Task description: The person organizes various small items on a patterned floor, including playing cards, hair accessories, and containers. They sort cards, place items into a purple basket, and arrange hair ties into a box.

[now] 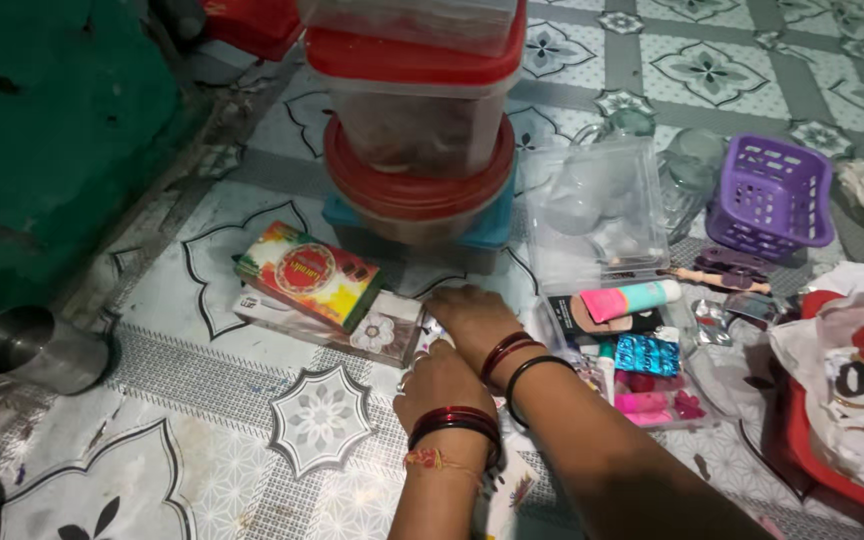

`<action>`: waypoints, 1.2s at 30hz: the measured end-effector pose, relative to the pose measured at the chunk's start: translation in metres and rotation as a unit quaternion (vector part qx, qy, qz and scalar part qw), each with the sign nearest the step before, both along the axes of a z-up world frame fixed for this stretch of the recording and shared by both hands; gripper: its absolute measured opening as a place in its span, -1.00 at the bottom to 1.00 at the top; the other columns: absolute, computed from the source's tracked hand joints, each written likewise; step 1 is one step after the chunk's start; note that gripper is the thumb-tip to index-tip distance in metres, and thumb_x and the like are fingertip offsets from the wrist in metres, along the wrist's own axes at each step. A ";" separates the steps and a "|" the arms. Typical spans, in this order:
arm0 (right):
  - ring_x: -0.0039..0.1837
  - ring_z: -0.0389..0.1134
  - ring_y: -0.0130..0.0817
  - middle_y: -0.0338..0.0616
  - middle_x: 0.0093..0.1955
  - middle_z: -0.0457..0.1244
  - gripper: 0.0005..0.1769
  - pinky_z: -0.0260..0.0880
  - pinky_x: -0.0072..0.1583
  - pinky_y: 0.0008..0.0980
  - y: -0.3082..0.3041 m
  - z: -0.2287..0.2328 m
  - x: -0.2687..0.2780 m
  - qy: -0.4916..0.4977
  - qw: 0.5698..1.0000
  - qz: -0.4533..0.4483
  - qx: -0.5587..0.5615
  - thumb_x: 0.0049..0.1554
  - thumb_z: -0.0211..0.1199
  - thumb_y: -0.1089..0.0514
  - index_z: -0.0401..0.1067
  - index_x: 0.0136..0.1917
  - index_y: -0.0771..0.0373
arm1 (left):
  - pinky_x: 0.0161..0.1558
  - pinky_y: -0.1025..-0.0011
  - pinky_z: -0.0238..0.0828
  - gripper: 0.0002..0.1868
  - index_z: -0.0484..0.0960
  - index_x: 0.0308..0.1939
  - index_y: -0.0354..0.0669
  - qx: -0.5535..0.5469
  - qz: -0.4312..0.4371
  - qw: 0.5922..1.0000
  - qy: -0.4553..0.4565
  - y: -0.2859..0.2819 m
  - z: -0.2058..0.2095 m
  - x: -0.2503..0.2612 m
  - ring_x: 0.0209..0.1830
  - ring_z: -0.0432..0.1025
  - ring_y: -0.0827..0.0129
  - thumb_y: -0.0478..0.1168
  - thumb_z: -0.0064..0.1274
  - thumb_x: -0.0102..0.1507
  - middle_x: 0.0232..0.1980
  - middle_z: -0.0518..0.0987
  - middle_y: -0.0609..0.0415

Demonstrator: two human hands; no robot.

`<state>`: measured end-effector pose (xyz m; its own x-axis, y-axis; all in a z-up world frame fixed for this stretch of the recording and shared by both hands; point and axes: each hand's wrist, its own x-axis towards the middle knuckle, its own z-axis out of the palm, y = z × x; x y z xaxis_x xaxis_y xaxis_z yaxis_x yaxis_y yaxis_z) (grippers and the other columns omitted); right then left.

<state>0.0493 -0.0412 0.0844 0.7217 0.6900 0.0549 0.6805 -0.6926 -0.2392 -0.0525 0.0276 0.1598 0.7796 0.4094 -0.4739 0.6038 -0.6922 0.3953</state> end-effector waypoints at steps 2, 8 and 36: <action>0.37 0.28 -0.05 -0.15 0.25 0.35 -0.71 0.25 0.37 -0.10 -0.004 0.000 0.001 -0.012 0.996 -0.021 -0.090 0.18 0.11 0.12 0.54 0.14 0.04 | 0.25 0.11 0.38 -0.59 0.46 0.20 -0.09 -0.019 0.011 1.000 -0.007 0.006 -0.010 0.004 0.29 0.43 0.02 -0.17 0.07 0.28 0.23 0.54 -0.10; 0.11 0.42 0.02 0.00 0.05 0.41 -0.77 0.42 0.16 -0.11 -0.039 0.002 0.000 0.011 0.973 -0.115 0.200 0.11 0.31 0.17 0.60 0.04 0.22 | 0.10 0.12 0.46 -0.49 0.45 0.25 -0.24 -0.095 0.088 0.951 -0.281 0.012 -0.064 0.017 0.10 0.51 -0.06 -0.37 0.06 0.19 0.15 0.52 -0.29; -0.12 0.40 -0.53 -0.21 -0.10 0.43 -0.63 0.43 -0.01 -0.51 -0.111 0.000 -0.054 0.442 0.728 -0.206 0.481 0.13 0.32 0.18 0.56 0.18 0.39 | -0.30 0.58 0.51 -0.69 0.69 0.03 -0.29 -0.530 0.176 0.786 -0.265 0.002 -0.082 0.027 -0.37 0.54 0.57 -0.39 0.15 0.20 -0.19 0.70 0.09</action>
